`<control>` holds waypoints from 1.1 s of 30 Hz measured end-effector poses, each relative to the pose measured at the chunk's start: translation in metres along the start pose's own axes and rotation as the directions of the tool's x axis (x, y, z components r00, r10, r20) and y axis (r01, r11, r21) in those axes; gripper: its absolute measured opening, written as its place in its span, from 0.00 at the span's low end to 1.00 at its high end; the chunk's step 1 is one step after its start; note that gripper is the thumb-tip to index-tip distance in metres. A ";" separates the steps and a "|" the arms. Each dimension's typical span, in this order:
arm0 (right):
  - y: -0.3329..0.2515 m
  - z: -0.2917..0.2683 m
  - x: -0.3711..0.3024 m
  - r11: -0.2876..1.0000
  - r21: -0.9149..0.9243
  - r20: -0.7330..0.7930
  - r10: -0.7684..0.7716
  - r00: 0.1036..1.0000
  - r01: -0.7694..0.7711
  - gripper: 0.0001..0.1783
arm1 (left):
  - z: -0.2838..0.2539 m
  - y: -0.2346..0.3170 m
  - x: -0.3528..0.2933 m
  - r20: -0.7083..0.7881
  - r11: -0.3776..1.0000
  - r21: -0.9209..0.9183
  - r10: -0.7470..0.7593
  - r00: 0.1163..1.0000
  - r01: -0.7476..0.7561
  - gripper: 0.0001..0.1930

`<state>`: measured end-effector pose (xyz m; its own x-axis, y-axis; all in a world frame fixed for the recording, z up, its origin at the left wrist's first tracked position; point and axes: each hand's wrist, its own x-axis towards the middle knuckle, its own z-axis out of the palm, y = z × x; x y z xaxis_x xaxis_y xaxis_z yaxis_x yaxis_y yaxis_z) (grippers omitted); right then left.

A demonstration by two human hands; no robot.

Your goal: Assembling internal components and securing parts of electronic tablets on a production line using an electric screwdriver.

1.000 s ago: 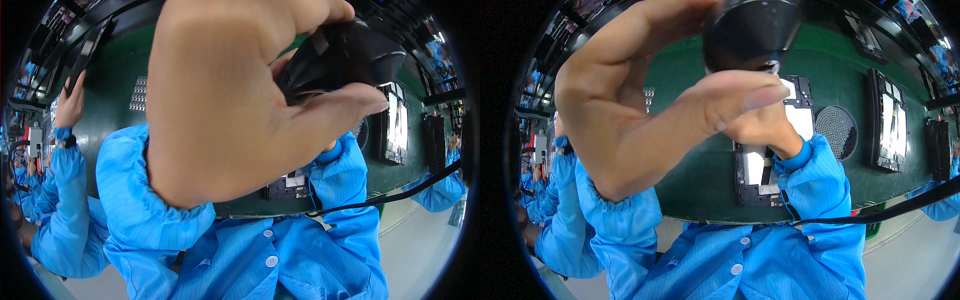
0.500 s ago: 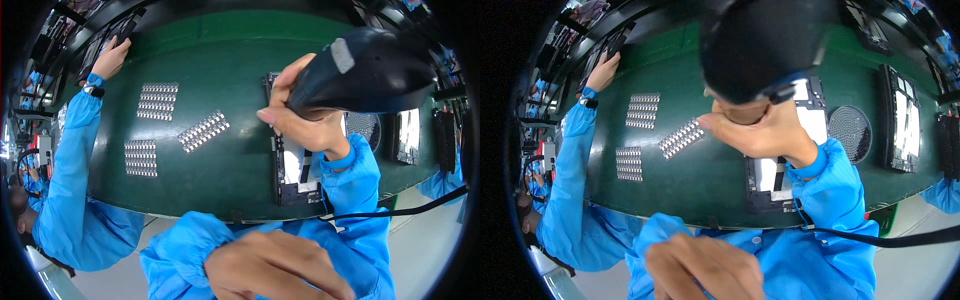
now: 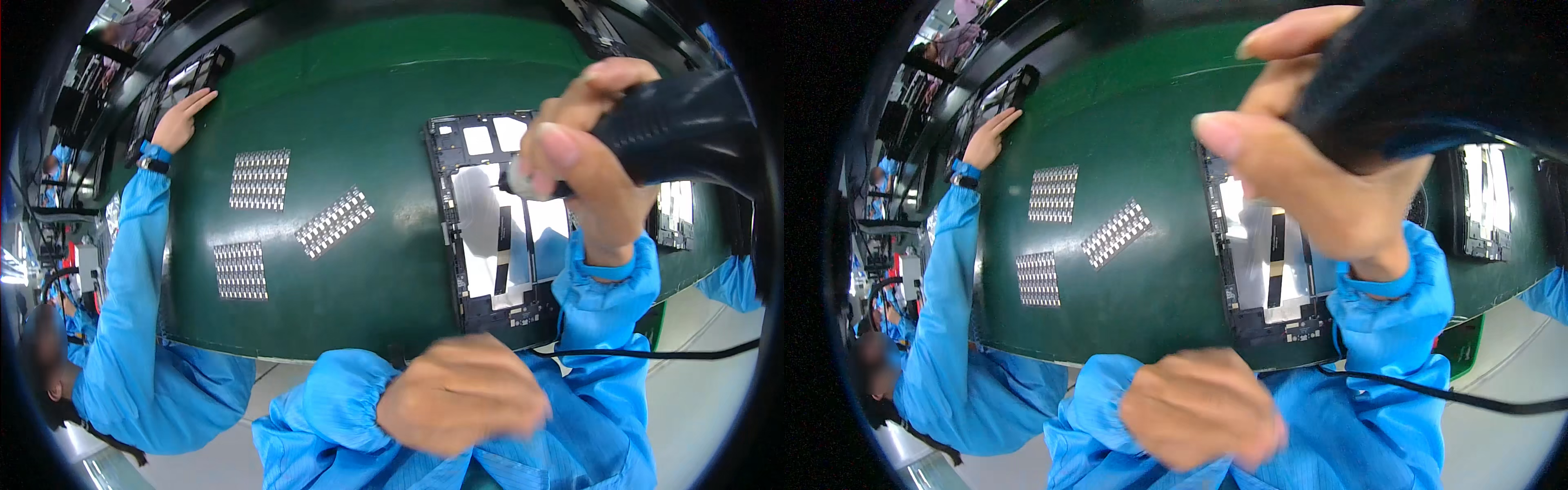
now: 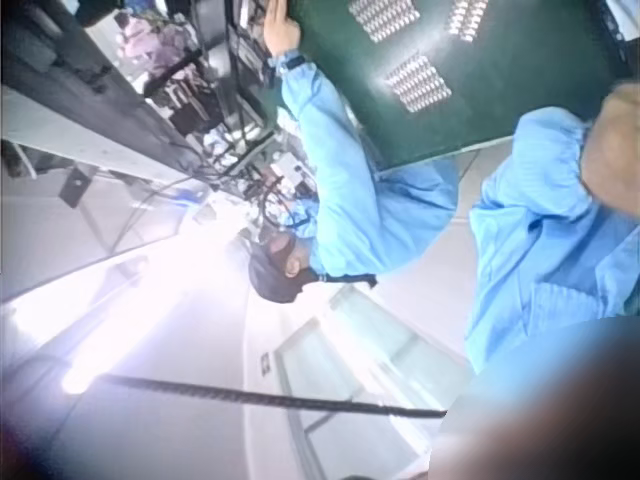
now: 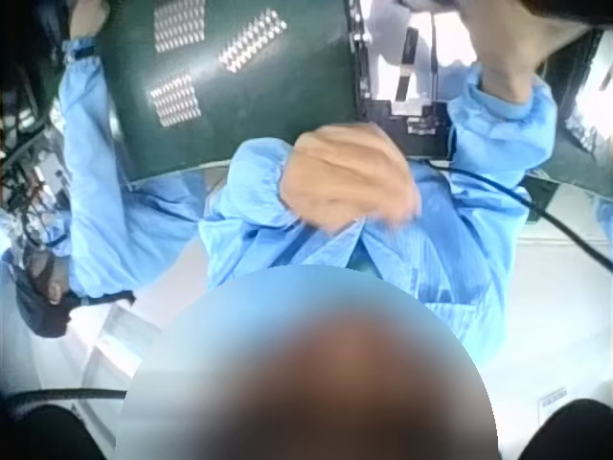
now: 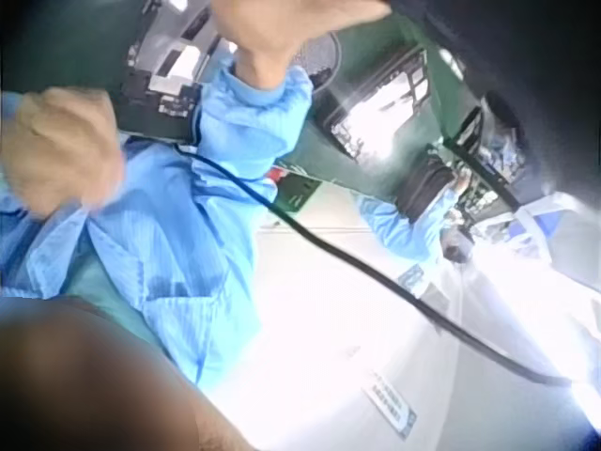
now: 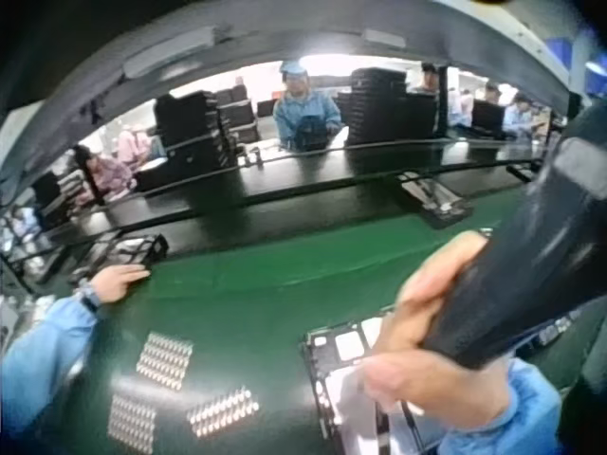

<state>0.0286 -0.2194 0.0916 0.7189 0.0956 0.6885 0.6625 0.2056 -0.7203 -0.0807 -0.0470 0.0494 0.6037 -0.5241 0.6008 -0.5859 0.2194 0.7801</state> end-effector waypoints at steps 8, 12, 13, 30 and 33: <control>-0.028 -0.058 -0.037 0.982 -0.167 -0.177 0.059 0.982 -0.089 0.25 | -0.019 -0.036 -0.012 -0.391 0.621 0.550 -0.398 0.830 0.558 0.15; -0.026 -0.069 -0.050 0.967 -0.225 -0.222 0.069 0.973 -0.120 0.24 | -0.025 -0.056 -0.008 -0.294 0.541 0.688 -0.401 0.867 0.484 0.15; -0.026 -0.072 -0.052 0.967 -0.224 -0.232 0.070 0.970 -0.123 0.24 | -0.026 -0.055 -0.008 -0.286 0.508 0.695 -0.454 0.844 0.509 0.15; -0.026 -0.068 -0.065 0.915 0.257 -0.191 0.362 0.912 -0.310 0.46 | -0.040 -0.101 0.037 0.151 0.555 0.832 -0.177 0.973 -0.028 0.21; -0.020 -0.061 -0.071 0.832 0.368 -0.081 0.474 0.877 -0.415 0.31 | -0.093 -0.149 0.082 0.036 0.385 0.923 -0.119 0.992 0.013 0.20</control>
<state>-0.0228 -0.2893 0.0515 0.9613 0.1023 0.2557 0.1750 0.4900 -0.8540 0.1067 -0.0460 -0.0014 0.6494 -0.5755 0.4971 -0.7168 -0.6816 0.1474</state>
